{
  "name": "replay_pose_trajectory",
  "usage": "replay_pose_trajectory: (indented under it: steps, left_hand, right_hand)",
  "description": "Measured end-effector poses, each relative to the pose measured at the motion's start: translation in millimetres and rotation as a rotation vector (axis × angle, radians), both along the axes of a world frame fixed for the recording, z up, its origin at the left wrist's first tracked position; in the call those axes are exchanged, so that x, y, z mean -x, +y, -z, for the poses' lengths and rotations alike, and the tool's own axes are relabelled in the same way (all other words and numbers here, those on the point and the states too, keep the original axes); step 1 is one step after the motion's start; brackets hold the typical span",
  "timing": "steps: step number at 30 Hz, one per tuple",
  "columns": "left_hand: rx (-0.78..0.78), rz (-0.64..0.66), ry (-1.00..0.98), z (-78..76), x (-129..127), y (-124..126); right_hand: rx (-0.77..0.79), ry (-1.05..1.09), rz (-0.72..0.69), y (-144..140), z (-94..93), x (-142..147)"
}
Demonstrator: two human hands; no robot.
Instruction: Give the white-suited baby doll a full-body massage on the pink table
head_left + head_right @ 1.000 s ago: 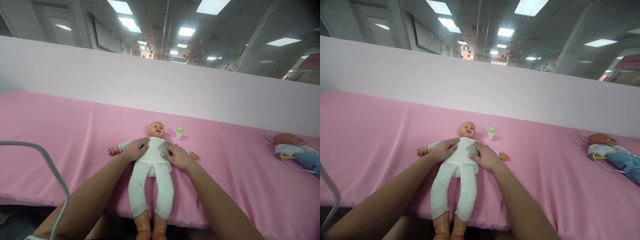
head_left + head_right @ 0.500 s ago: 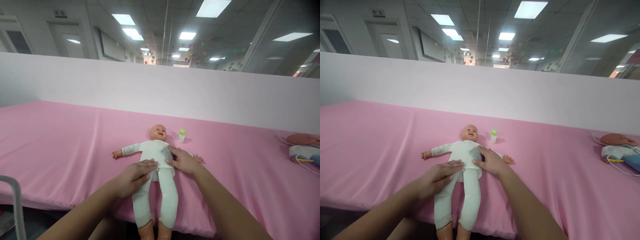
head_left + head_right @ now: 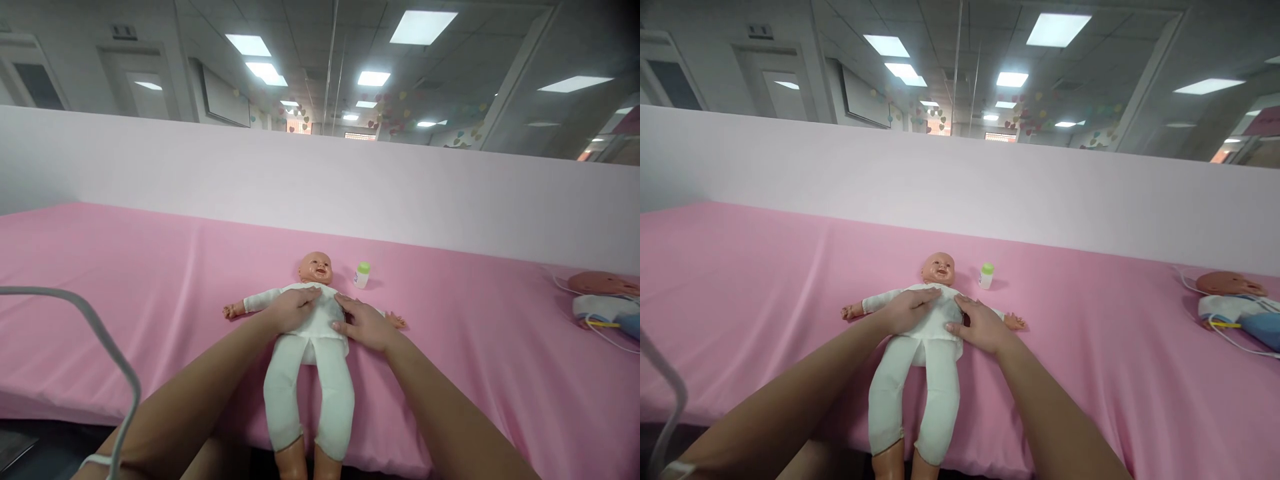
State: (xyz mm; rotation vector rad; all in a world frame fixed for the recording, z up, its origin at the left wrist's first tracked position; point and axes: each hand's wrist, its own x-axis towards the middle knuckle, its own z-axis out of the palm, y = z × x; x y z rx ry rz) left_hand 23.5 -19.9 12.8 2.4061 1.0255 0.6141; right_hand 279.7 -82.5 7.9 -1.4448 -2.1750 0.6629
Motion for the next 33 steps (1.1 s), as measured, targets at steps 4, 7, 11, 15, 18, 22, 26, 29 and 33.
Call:
replay_pose_trajectory:
  steps: [4,7,11,15,18,22,26,29,33]
  left_hand:
    - [-0.014,-0.077,-0.053,6.8,1,14]
    - [-0.035,-0.108,-0.061,12.8,9,20]
    - [-0.095,-0.175,-0.048,19.2,19,28]
    - [-0.115,-0.155,-0.044,19.9,22,29]
    - [-0.102,-0.167,-0.048,18.4,22,27]
    - [-0.119,-0.151,-0.03,18.2,22,27]
    - [-0.15,-0.146,-0.01,21.8,23,27]
    - [-0.14,-0.153,-0.001,23.0,23,27]
    - [-0.101,-0.17,0.038,19.3,24,25]
  right_hand:
    - [0.001,0.0,0.0,0,-0.2,-1]
    - [0.004,-0.03,0.002,1,-0.5,-2]
    - [0.019,-0.126,0.037,-5,-4.5,0]
    - [0.024,-0.149,-0.031,-28,-17.9,8]
    - [0.022,-0.087,-0.195,-54,-30.9,23]
    - [0.031,-0.064,-0.37,-75,-39.3,47]
    - [0.018,-0.165,-0.347,-54,-33.3,56]
    - [-0.008,-0.244,-0.3,-21,-26.2,53]
    - [-0.054,-0.267,-0.165,13,-15.7,46]
